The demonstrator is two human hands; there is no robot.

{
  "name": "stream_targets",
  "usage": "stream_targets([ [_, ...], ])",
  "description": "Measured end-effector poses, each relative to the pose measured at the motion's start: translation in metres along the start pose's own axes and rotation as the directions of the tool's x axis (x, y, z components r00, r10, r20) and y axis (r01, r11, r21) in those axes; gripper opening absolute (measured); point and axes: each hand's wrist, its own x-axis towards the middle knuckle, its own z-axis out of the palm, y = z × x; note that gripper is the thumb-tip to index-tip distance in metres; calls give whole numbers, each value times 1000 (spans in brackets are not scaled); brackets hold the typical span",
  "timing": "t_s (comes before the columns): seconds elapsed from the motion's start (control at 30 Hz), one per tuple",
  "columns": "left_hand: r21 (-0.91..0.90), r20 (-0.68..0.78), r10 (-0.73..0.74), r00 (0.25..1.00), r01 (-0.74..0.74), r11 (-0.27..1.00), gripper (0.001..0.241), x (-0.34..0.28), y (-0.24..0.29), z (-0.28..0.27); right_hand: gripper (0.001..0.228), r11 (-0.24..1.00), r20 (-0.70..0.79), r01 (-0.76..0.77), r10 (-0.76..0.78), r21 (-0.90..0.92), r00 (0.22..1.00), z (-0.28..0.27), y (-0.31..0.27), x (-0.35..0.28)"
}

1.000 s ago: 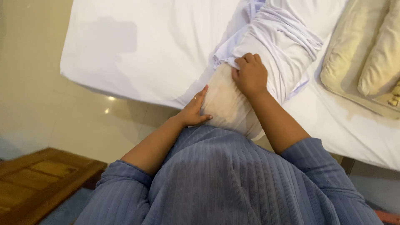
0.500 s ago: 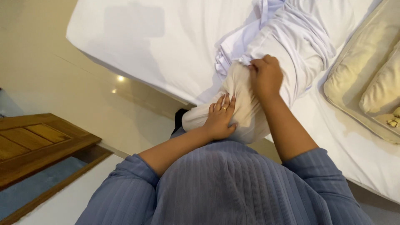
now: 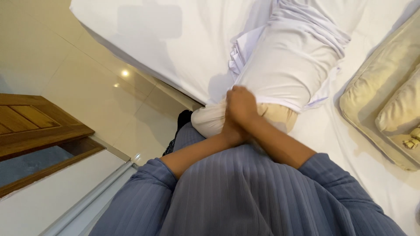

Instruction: The person puts a white pillowcase onto a beige pillow on a bed. They repeatedly pull the fabric over the pillow, smooth the surface, and tuck the edges to fit the case snugly.

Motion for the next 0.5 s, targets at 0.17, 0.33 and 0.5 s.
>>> stream_targets([
  [0.17, -13, 5, -68, 998, 68, 998, 74, -2, -9, -10, 18, 999, 193, -19, 11, 37, 981, -2, -7, -7],
  [0.33, 6, 32, -79, 996, 79, 997, 88, -4, -41, -14, 18, 991, 155, -99, 84, 87, 984, -36, -2, -2],
  [0.5, -319, 177, 190, 966, -127, 939, 68, -33, -93, -90, 25, 916, 97, 105, -154, 388, 983, -118, -2, -41],
])
